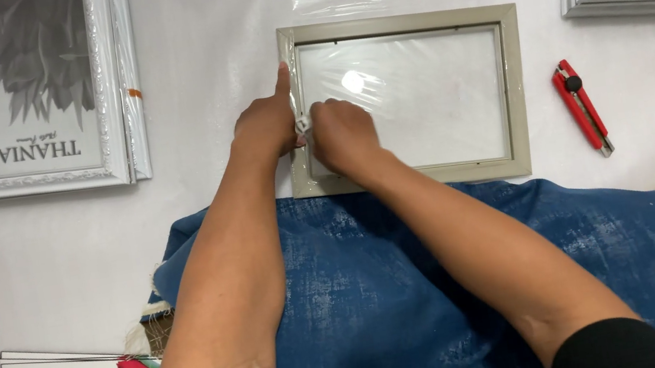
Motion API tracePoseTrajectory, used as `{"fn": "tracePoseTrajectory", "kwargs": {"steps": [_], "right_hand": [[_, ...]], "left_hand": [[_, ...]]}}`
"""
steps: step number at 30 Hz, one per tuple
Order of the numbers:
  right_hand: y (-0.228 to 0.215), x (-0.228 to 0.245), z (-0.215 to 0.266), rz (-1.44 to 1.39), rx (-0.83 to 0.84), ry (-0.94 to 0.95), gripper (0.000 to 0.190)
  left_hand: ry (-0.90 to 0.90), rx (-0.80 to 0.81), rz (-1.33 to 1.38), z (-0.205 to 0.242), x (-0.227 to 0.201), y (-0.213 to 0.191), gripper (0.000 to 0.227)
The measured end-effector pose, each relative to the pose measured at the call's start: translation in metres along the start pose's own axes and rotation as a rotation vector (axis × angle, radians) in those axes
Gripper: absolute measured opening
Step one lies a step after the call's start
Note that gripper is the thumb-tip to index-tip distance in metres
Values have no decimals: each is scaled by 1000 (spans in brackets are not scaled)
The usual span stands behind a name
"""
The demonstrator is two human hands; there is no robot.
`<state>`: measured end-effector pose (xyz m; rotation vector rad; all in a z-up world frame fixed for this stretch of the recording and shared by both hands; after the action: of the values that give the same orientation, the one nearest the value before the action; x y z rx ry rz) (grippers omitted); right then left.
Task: Assembling a picture frame by cleaning the glass, inserting the picture and backing, and securing the clips.
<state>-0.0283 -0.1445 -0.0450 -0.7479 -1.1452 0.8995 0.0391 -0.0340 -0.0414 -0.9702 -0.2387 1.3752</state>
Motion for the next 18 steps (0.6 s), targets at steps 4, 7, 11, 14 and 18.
{"fn": "tracePoseTrajectory", "kwargs": {"steps": [4, 7, 11, 14, 18], "right_hand": [[-7, 20, 6, 28, -68, -25, 17], [-14, 14, 10, -14, -60, -47, 18], [-9, -27, 12, 131, -38, -16, 20], [-43, -80, 35, 223, 21, 87, 19], [-99, -160, 79, 324, 95, 325, 22]], "left_hand": [[14, 6, 15, 6, -4, -5, 110], [-221, -40, 312, 17, -2, -13, 81], [13, 7, -7, 22, -10, -13, 111], [13, -17, 1, 28, -16, -18, 108], [3, -43, -11, 27, -17, -18, 107]]}}
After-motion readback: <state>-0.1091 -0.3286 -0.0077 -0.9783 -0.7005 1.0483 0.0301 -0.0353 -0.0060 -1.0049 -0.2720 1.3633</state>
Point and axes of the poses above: each hand's wrist, its own z-axis away from the middle knuckle, its own y-axis out of the palm, x = y × z, the point moved 4 cm from there along -z, towards the middle knuckle, and after that the axes turned 6 degrees about y, right-handed, at the moved point
